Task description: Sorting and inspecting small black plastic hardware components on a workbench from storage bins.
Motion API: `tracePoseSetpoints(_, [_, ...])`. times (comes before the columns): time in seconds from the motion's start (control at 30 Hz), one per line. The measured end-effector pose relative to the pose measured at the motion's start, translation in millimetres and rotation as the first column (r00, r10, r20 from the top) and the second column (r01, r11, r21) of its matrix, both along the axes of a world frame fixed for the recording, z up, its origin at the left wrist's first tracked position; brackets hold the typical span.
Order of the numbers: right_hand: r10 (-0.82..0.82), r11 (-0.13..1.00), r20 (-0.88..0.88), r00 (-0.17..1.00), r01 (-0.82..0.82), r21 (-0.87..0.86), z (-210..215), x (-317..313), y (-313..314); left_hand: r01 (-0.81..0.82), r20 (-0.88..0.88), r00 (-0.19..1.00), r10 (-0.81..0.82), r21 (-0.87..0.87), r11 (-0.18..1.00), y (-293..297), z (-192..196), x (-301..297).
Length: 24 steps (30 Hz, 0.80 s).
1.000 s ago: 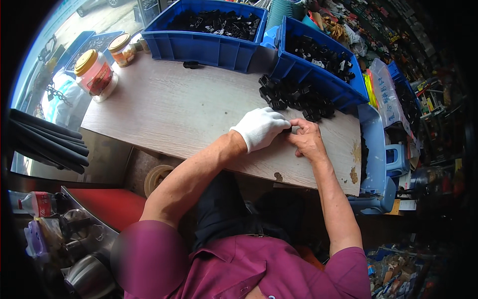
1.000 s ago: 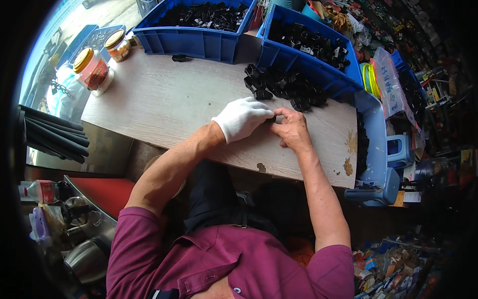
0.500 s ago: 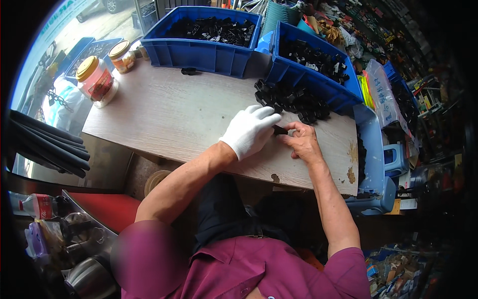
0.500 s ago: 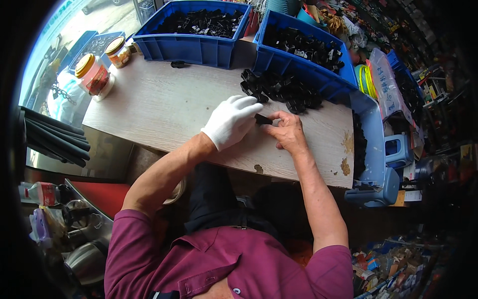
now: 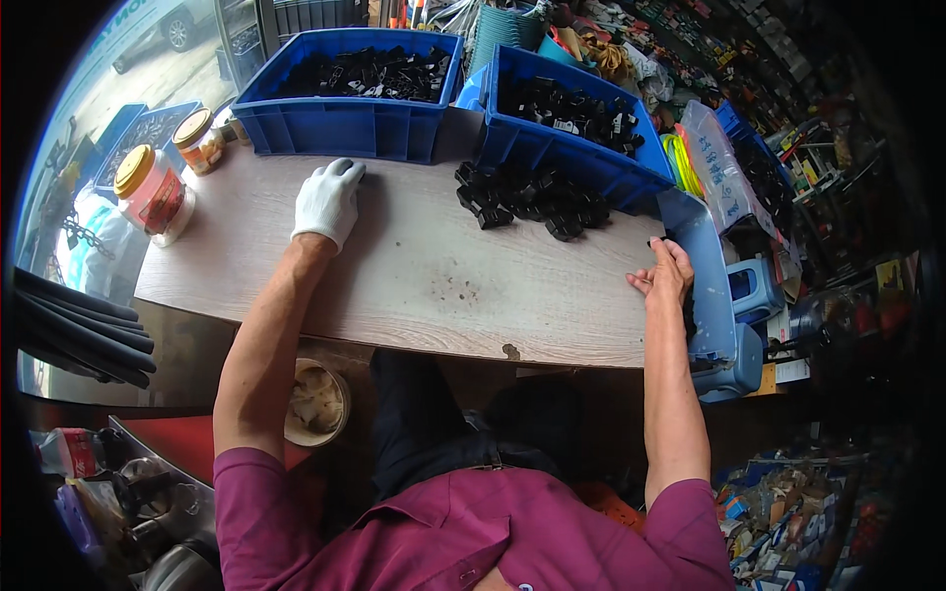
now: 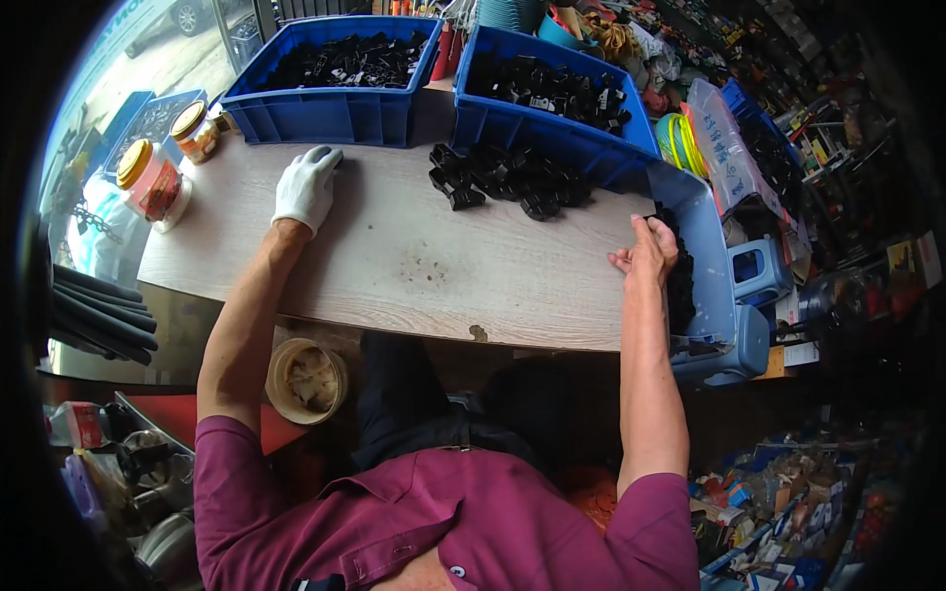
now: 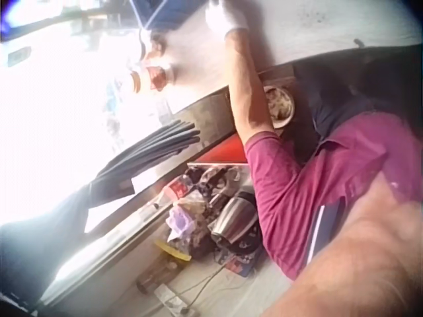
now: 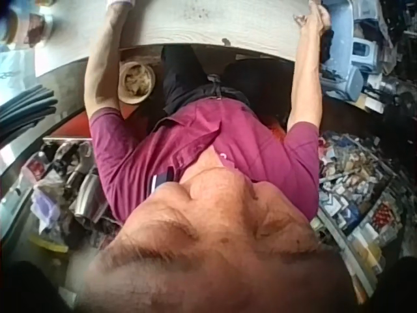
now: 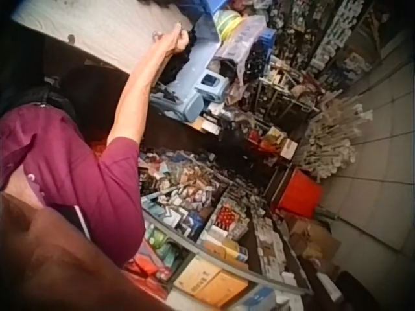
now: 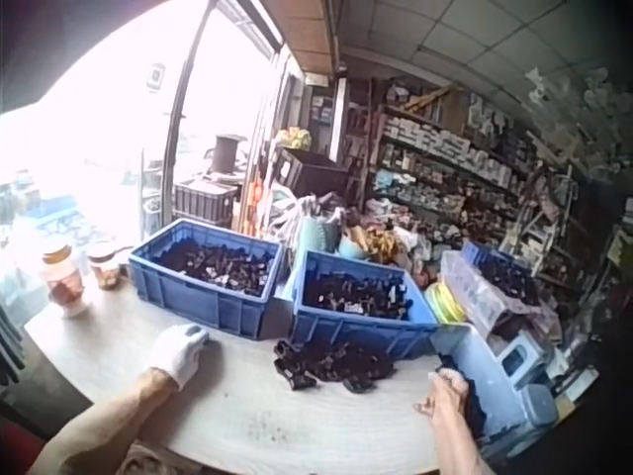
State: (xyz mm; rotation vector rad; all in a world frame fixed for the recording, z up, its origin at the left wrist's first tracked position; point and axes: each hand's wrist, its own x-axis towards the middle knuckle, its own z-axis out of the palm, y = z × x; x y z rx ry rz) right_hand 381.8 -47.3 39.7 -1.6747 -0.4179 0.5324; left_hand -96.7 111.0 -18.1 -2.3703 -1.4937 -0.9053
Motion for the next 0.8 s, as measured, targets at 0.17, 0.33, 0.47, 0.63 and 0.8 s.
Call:
tracePoseSetpoints(0.17, [0.414, 0.908, -0.007, 0.91, -0.414, -0.073, -5.8, -43.8, 8.0, 0.121, 0.008, 0.992, -0.122, 0.097, 0.988, -31.2, 1.1, 26.8])
tracePoseSetpoints(0.33, [0.561, 0.82, 0.125, 0.818, -0.528, -0.223, -5.0, -73.3, 29.1, 0.088, -0.032, 0.996, -0.087, 0.045, 0.995, -43.0, 3.8, 38.5])
tracePoseSetpoints(0.47, [0.579, 0.806, 0.249, 0.777, -0.497, -0.323, -11.9, -78.0, 36.8, 0.099, -0.028, 0.995, -0.098, 0.047, 0.994, -49.5, 7.6, 45.8])
tracePoseSetpoints(0.63, [0.577, 0.804, 0.323, 0.75, -0.453, -0.384, -16.3, -76.4, 35.7, 0.118, 0.024, 0.993, -0.118, 0.021, 0.993, -58.2, 14.0, 50.9])
tracePoseSetpoints(0.8, [0.582, 0.8, 0.386, 0.716, -0.42, -0.428, -11.9, -84.1, 35.7, 0.11, 0.039, 0.993, -0.111, 0.021, 0.994, -57.8, 12.8, 48.7])
